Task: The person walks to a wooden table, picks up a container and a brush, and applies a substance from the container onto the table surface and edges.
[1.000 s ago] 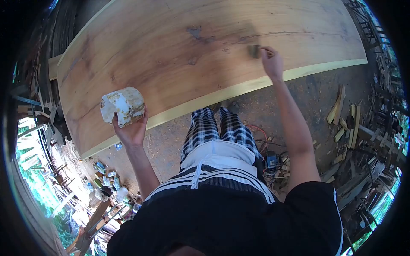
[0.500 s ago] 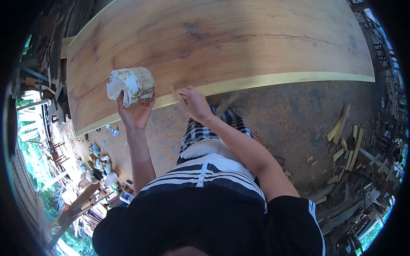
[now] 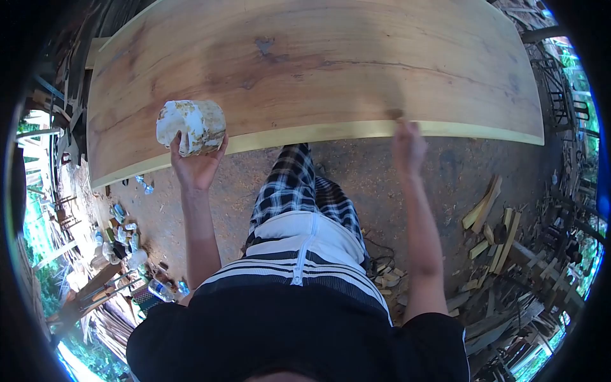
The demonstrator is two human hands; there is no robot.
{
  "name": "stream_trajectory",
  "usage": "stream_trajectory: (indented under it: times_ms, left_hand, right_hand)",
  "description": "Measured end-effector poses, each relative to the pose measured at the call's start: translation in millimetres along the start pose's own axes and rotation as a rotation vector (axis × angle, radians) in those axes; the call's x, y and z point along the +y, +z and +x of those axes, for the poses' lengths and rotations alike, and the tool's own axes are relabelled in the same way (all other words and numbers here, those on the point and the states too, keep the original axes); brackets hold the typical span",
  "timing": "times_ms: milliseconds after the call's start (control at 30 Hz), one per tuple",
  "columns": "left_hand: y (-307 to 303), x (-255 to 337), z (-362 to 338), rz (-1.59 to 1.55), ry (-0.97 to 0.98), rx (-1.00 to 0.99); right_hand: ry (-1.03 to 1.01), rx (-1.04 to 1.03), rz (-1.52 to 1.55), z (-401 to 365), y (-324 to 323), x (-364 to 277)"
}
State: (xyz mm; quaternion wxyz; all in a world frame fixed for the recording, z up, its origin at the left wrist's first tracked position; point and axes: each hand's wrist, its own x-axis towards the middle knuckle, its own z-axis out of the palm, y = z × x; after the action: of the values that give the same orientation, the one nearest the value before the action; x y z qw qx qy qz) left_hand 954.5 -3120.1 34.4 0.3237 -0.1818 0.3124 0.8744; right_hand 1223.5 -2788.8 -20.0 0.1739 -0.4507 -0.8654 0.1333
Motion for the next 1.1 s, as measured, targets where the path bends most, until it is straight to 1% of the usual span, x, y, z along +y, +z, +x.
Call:
stream_trajectory:
  times_ms: [67,100,167,200,233,267,300,333,400,467,500,567,600,667,700,767,833,900,967,1000,1067,1100]
  left_hand:
    - [6,0,-3,0.007,0.01,0.027]
    - [4,-1,-1,0.001,0.015,0.029]
    - [3,1,-1,0.014,0.016,-0.031]
    - [1,3,-1,0.007,0.018,-0.033]
    - [2,6,-1,-0.046,-0.022,-0.024]
    - [2,10,-2,-0.099,-0.062,-0.02]
    - [5,13,-4,-0.106,-0.06,-0.033]
    - [9,19,-2,-0.096,-0.054,-0.065]
    - [13,21,-6,-0.101,-0.053,-0.096]
    - [13,24,-5,-0.118,-0.08,-0.053]
    - [13,25,-6,-0.135,-0.074,-0.052]
    - [17,28,-6,-0.125,-0.063,-0.106]
    - [20,30,-9,-0.129,-0.068,-0.107]
    - [23,36,-10,-0.051,-0.096,-0.098]
    - [23,39,-10,-0.052,-0.1,-0.096]
    - [22,44,-12,-0.049,-0.121,-0.108]
    - [26,43,-20,-0.036,-0.104,-0.105]
    - [27,47,-19,-0.023,-0.077,-0.119]
    - [26,44,-17,-0.023,-0.058,-0.145]
    - [27,43,-18,-0.026,-0.052,-0.139]
    - [33,38,-18,-0.091,-0.036,-0.097]
    - [36,35,-21,-0.103,-0.027,-0.091]
  right_hand:
    - [-0.18,-0.07,-0.003,-23,18,-54]
    - [-0.293,-0.157,0.069,-34,20,-86]
    - [-0.254,-0.285,0.402,-61,24,-146]
    - [-0.226,-0.363,0.592,-71,28,-163]
    - [-0.234,-0.359,0.587,-74,29,-172]
    - [-0.227,-0.356,0.691,-76,30,-179]
    - [-0.222,-0.352,0.794,-78,31,-183]
    - [0.013,-0.421,0.936,-74,32,-178]
    - [0.205,-0.447,0.913,-58,15,-128]
    - [0.266,-0.303,0.708,-39,-21,-79]
    - [0.263,-0.207,0.535,-30,-40,-59]
    - [0.181,0.001,0.378,-15,-69,-24]
    - [0.182,0.004,0.372,-14,-81,-23]
    - [0.1,0.139,-0.078,-16,-95,-25]
    - [0.101,0.137,-0.081,-22,-95,-37]
    - [0.009,-0.029,-0.096,-43,-78,-82]
    - [-0.16,-0.149,-0.083,-68,-60,-138]
    - [-0.3,-0.24,0.241,-87,-31,-184]
    - [-0.292,-0.368,0.514,-99,-1,-226]
    - [-0.327,-0.384,0.637,-100,9,-241]
    - [-0.374,-0.495,0.749,-92,31,-251]
    - [-0.385,-0.506,0.745,-84,31,-244]
